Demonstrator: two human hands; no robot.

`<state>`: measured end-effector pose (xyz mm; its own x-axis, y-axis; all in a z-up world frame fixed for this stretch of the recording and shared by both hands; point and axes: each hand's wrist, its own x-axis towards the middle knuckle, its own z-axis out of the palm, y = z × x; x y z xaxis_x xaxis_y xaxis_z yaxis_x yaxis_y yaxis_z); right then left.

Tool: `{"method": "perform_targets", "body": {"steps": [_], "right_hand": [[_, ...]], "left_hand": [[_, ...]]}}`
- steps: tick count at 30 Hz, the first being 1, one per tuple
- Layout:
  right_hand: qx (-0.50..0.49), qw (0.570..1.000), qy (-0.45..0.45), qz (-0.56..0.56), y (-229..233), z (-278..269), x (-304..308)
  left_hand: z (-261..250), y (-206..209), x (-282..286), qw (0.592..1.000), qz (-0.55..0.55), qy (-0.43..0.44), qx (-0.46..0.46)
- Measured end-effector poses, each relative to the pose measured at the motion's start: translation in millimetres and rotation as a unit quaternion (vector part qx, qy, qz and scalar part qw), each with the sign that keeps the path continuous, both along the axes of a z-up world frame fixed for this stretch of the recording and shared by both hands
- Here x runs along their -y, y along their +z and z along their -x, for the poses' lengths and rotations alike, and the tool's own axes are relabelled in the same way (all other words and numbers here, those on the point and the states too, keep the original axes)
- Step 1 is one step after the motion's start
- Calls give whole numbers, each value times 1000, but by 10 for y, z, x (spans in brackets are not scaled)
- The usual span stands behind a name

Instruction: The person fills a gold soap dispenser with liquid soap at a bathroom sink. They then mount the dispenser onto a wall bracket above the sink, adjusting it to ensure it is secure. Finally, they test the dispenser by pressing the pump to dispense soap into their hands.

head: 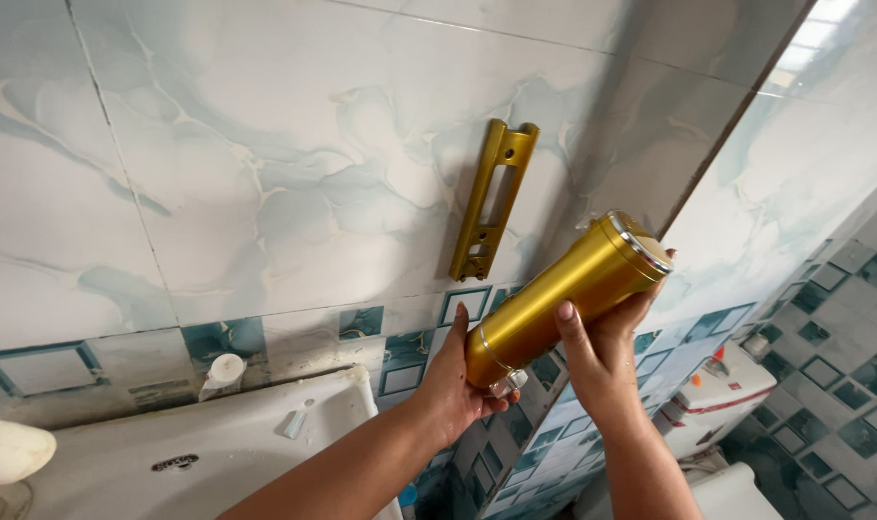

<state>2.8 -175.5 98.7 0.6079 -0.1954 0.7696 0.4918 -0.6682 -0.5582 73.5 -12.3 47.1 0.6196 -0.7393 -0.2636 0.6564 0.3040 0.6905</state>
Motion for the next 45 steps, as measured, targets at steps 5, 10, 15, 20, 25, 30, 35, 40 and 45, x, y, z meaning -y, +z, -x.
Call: {"method": "perform_targets", "body": {"steps": [5, 10, 15, 20, 25, 30, 35, 40, 45], "right_hand": [[65, 997, -33, 28, -131, -65, 154], [95, 993, -53, 33, -222, -168, 307], [88, 994, 54, -37, -287, -289, 332], [134, 991, 3, -13, -296, -404, 375], [151, 983, -105, 23, -296, -463, 388], [161, 986, -4, -53, -234, -557, 358], [155, 980, -114, 47, -254, -629, 443], [131, 979, -126, 94, -149, -638, 411], [113, 975, -132, 135, 51, -618, 225]], "left_hand": [[-222, -94, 150, 998, 39, 35, 24], [-449, -160, 342, 996, 37, 76, 10], [-628, -212, 471, 992, 47, 119, -15], [-716, -202, 539, 988, 53, 138, -53], [-770, -169, 574, 988, 36, 127, -76], [-872, -182, 628, 988, 23, 125, -89], [-893, -208, 644, 986, 36, 100, -129], [-928, -196, 665, 987, 40, 89, -128], [-943, -148, 622, 987, 46, 47, -146]]}}
